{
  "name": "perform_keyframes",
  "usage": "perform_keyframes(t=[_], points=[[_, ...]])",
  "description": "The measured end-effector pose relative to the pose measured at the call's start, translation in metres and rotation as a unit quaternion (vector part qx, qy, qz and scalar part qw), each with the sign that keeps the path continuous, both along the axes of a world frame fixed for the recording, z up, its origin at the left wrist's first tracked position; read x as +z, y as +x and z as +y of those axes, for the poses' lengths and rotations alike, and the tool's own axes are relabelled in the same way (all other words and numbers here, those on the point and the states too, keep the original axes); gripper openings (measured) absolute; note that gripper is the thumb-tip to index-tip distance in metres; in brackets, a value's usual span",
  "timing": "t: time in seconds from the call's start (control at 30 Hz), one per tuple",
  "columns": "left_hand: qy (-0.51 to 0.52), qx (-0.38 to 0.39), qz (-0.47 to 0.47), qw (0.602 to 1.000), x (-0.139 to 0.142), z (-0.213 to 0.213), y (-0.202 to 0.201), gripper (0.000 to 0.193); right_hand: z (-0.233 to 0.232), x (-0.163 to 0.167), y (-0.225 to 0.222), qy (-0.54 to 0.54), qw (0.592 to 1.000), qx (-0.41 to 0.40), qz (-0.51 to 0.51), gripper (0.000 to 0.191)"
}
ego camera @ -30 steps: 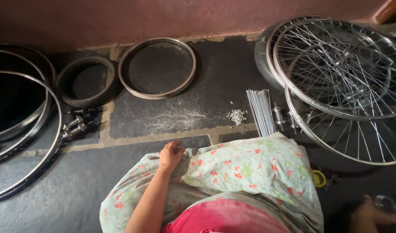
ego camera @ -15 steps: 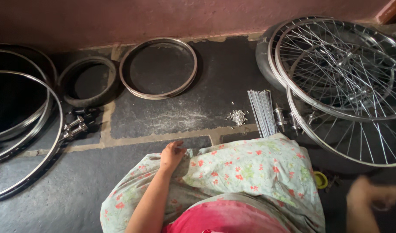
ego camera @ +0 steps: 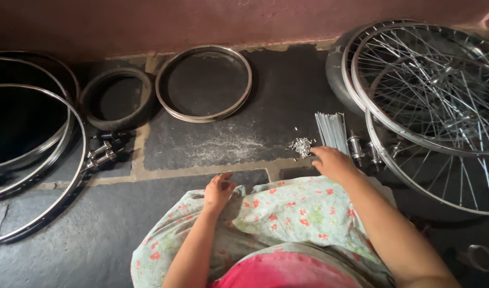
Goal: The person inserts metal spokes into the hub of a bicycle wheel and then attaches the spokes to the rim. They work with the hub, spokes, and rim, using their hands to thread and secure the components.
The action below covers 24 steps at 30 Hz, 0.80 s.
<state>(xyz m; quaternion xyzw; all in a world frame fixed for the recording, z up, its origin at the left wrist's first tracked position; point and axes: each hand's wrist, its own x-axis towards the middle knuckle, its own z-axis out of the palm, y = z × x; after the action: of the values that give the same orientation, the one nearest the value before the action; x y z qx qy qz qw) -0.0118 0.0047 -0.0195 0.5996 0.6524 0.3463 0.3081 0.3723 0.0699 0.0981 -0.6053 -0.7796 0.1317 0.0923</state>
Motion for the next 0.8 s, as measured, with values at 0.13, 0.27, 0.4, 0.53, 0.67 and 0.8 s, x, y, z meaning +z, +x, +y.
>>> perform_keyframes(t=[0.13,0.27,0.4,0.53,0.67,0.8], points=[[0.013,-0.002,-0.021,1.0,-0.004,0.001,0.001,0.039,0.058,-0.021,0.027,-0.233,0.935,-0.129,-0.234,0.039],[-0.004,-0.014,-0.034,0.999,-0.007,0.005,0.007,0.038,0.078,-0.019,0.062,-0.163,0.938,-0.243,-0.189,0.04],[-0.02,-0.01,-0.05,0.999,-0.01,0.004,0.006,0.037,0.084,-0.019,0.068,-0.172,0.921,-0.33,-0.113,0.049],[-0.022,0.009,-0.029,0.999,-0.017,0.002,0.003,0.038,0.089,-0.019,0.066,-0.205,0.899,-0.373,-0.1,0.048],[-0.012,0.003,-0.057,0.998,-0.026,0.001,0.002,0.04,0.095,-0.027,0.072,-0.22,0.89,-0.382,-0.112,0.047],[-0.061,0.009,-0.078,0.995,-0.031,0.002,0.001,0.04,0.105,-0.034,0.078,-0.22,0.892,-0.377,-0.115,0.047]])
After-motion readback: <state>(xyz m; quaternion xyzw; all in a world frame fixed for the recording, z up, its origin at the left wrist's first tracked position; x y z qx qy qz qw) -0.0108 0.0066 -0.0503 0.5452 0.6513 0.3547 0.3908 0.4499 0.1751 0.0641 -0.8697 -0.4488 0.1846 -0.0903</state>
